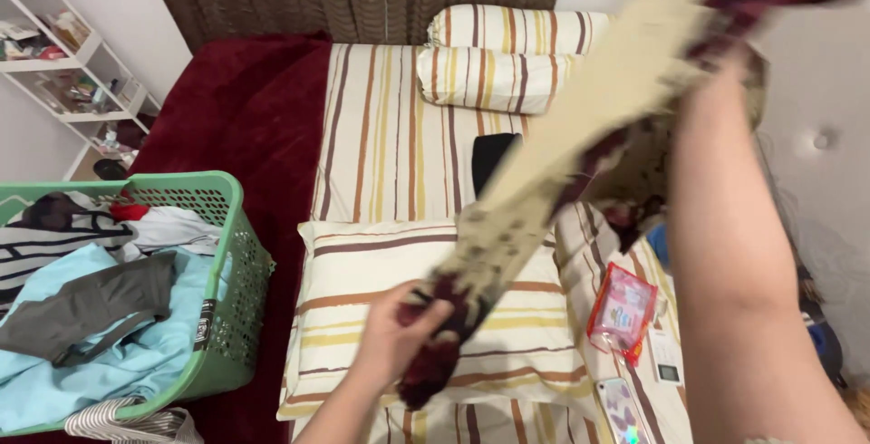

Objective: The person takes a pillowcase from a laundry basket, spreads it out over a pillow on the bed, folds it by hand, and smooths it down.

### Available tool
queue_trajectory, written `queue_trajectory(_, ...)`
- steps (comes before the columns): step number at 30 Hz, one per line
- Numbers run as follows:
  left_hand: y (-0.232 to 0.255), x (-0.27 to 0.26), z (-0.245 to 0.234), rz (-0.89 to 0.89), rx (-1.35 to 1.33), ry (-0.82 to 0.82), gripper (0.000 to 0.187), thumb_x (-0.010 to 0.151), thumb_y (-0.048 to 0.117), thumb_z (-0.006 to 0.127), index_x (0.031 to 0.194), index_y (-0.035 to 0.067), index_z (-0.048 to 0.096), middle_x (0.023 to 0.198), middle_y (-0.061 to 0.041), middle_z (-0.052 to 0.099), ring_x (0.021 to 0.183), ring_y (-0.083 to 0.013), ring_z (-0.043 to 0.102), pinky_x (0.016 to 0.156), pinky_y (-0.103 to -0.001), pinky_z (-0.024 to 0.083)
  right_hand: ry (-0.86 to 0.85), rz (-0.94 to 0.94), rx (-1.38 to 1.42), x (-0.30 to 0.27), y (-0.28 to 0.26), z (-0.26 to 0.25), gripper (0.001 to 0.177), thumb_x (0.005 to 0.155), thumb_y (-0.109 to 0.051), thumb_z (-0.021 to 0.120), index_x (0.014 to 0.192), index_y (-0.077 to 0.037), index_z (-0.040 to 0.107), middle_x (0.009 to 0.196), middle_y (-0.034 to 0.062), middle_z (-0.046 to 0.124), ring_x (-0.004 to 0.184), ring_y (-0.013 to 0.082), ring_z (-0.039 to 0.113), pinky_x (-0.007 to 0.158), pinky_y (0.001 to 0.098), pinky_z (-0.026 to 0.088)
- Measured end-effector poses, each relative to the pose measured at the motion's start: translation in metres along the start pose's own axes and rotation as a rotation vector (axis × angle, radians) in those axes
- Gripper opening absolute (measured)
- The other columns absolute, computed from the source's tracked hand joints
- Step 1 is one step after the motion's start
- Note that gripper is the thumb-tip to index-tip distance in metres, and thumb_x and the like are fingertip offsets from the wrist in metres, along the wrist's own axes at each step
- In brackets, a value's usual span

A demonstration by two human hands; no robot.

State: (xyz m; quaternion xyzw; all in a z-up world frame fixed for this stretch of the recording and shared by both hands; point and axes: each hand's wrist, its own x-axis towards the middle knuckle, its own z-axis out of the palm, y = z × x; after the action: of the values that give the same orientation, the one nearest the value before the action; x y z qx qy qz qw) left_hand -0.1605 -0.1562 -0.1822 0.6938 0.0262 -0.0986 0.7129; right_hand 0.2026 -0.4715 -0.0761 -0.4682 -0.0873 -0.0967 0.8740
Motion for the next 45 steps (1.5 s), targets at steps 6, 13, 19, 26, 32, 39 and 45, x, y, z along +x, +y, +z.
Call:
queue_trajectory(6,-0.059,0.003,-0.095,-0.097,-0.483,0.559,0.029,0.083,0.032,0.061,0.105,0.013,0.059,0.071,0.004,0.056,0.044,-0.0087,0.045,0.033,-0.022,0.033,-0.382,0.28,-0.275,0.024,0.099,0.079,0.033,0.08,-0.015,0.056,0.109,-0.002,0.057,0.096,0.0118,0.064,0.086,0.0261,0.065,0.076,0.0385,0.054)
queue_trajectory(13,-0.246,0.012,-0.145,-0.05,-0.893,0.558,0.026,0.086,0.028,0.062,0.096,0.005,0.054,0.068,-0.001,0.051,0.056,-0.015,0.05,0.046,-0.027,0.039,-0.947,0.172,-1.235,-0.107,0.213,0.136,0.055,0.079,-0.042,0.067,0.125,-0.016,0.053,0.125,0.0057,0.057,0.113,0.0207,0.053,0.097,0.0373,0.041)
queue_trajectory(19,-0.23,-0.011,-0.085,0.283,0.315,1.03,0.055,0.075,0.025,0.073,0.112,0.002,0.038,0.116,-0.015,0.04,0.104,-0.0274,0.041,0.085,-0.036,0.036,-1.064,0.126,-1.197,-0.231,0.213,0.038,0.021,0.075,-0.033,0.071,0.079,-0.013,0.068,0.075,0.0057,0.057,0.077,0.0194,0.058,0.071,0.0336,0.048)
queue_trajectory(26,-0.167,0.002,-0.052,0.737,1.269,0.641,0.023,0.071,0.026,0.067,0.093,0.022,0.067,0.118,-0.009,0.044,0.116,-0.0307,0.031,0.094,-0.053,0.018,-0.444,-0.039,-1.029,-0.328,0.21,-0.02,0.021,0.065,-0.016,0.08,0.075,-0.008,0.064,0.084,0.0054,0.052,0.082,0.0208,0.053,0.072,0.0314,0.045)
queue_trajectory(32,-0.155,0.04,-0.062,0.596,1.178,0.595,0.01,0.069,0.012,0.064,0.077,0.018,0.063,0.105,-0.003,0.055,0.11,-0.0284,0.043,0.097,-0.052,0.027,-0.374,-0.074,-1.014,-0.371,0.202,-0.029,0.02,0.065,-0.009,0.076,0.08,-0.006,0.062,0.088,0.0044,0.056,0.086,0.0199,0.058,0.076,0.0297,0.048)
queue_trajectory(39,-0.086,0.084,-0.076,0.523,0.807,0.369,0.022,0.075,-0.002,0.05,0.09,0.009,0.062,0.087,-0.01,0.066,0.08,-0.0313,0.063,0.069,-0.04,0.05,-0.245,-0.042,-1.203,-0.352,0.208,0.007,0.049,0.063,-0.013,0.078,0.108,-0.009,0.058,0.105,0.0091,0.056,0.09,0.0239,0.056,0.074,0.0326,0.047)
queue_trajectory(45,0.018,0.122,-0.084,0.532,0.766,0.135,0.014,0.085,0.002,0.047,0.09,0.007,0.059,0.077,-0.015,0.065,0.072,-0.0334,0.064,0.063,-0.041,0.05,0.116,0.115,-1.149,-0.257,0.258,-0.004,0.064,0.06,-0.033,0.071,0.114,-0.002,0.055,0.122,0.0172,0.053,0.106,0.0302,0.061,0.098,0.0364,0.048)
